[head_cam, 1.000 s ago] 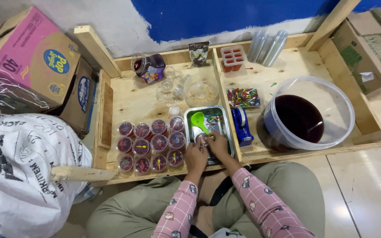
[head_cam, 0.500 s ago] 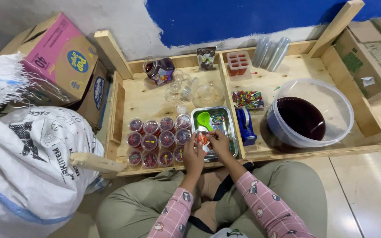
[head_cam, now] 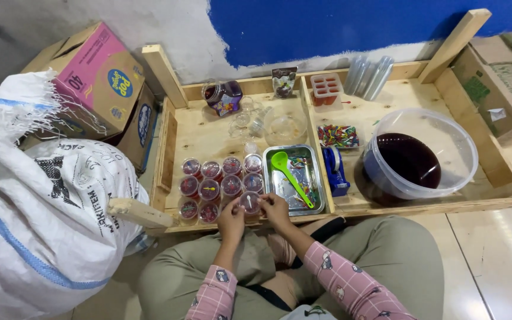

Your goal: The person fills small plastic cups with a dark liquid from a large container, places lids on the cups, and organizes them in a tray.

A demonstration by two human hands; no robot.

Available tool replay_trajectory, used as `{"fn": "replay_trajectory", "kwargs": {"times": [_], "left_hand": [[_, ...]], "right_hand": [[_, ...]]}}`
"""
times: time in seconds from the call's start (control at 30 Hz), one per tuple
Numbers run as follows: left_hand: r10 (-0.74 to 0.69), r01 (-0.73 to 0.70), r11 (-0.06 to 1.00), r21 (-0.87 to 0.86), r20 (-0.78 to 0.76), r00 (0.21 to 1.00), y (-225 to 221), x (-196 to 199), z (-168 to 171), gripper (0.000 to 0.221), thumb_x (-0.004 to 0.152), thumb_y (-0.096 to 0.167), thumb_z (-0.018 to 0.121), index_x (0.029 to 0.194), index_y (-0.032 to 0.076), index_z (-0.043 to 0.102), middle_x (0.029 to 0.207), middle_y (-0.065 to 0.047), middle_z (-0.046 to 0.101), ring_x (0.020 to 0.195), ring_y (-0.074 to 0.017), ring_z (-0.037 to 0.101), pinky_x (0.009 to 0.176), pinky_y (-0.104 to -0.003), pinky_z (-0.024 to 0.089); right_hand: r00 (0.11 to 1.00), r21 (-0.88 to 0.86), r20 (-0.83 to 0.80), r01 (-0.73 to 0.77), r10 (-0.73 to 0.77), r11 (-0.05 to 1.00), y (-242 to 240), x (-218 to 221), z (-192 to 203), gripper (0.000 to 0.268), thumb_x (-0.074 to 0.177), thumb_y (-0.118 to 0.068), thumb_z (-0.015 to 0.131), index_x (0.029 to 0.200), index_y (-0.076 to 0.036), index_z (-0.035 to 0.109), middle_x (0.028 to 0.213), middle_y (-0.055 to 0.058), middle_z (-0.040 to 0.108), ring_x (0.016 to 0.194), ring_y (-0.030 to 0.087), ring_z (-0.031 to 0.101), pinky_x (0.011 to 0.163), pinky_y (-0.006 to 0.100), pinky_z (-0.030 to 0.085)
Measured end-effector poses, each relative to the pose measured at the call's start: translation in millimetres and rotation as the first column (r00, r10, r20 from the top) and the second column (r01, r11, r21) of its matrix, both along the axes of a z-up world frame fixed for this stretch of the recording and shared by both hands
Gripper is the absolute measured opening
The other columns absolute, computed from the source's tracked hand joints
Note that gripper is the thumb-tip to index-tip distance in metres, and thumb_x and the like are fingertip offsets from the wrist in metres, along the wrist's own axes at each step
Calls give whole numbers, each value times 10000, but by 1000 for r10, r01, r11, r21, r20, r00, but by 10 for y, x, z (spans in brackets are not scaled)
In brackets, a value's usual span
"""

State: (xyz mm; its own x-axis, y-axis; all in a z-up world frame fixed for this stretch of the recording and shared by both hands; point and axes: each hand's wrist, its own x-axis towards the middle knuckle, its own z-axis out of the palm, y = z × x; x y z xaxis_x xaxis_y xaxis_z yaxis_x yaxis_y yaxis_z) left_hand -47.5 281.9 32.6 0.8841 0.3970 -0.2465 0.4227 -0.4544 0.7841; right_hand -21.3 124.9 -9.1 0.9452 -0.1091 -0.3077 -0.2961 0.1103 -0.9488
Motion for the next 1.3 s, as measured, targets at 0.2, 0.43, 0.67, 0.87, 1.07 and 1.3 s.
{"fn": "replay_trajectory", "kwargs": {"times": [0.2,0.43,0.67,0.87,1.07,1.3], "left_hand": [[-169,62,949,308,338,926,37,-75,-167,351,820,160,736,1168,139,774,946,-176,752,947,-363,719,839,-456,575],[-228,64,888,456,314,922,5,-68,-227,343,844,218,720,1179,150,754,891,-138,728,926,-331,703,854,-441,575],[-195,79,890,449,218,956,-21,-72,-157,331,894,246,678,1208,162,738,891,-105,723,928,-300,694,852,-418,573],[-190,40,888,458,287,939,-49,-104,-49,307,874,203,686,1166,128,747,839,-108,700,846,-304,697,776,-409,582],[-171,-16,892,452,370,913,-62,-100,-35,286,865,172,689,1144,136,742,868,-102,663,879,-317,688,783,-415,568],[-165,-51,896,441,438,884,-46,-82,-139,260,822,150,709,1077,171,755,869,-79,652,869,-301,688,779,-401,568]], "right_hand": [[1000,-70,-13,-26,26,997,80,-22,-51,238,932,-80,704,1123,61,732,739,228,703,559,211,719,465,278,616],[997,-257,17,-74,81,964,49,-14,-27,257,924,-127,710,1141,-1,764,710,181,733,577,203,716,476,294,609],[990,-436,74,-77,121,896,66,-124,130,316,886,-186,765,1198,-137,790,858,195,772,828,327,755,720,413,595],[985,-469,103,-74,138,880,78,-162,171,354,860,-254,789,1206,-179,788,873,160,769,847,317,749,736,405,597],[982,-450,145,-42,120,892,79,-165,110,340,867,-227,788,1202,-163,789,855,163,754,835,311,741,729,401,593],[979,-464,166,-28,118,886,75,-151,-15,328,860,-189,778,1186,-156,790,836,146,739,815,297,729,712,391,588]]}}
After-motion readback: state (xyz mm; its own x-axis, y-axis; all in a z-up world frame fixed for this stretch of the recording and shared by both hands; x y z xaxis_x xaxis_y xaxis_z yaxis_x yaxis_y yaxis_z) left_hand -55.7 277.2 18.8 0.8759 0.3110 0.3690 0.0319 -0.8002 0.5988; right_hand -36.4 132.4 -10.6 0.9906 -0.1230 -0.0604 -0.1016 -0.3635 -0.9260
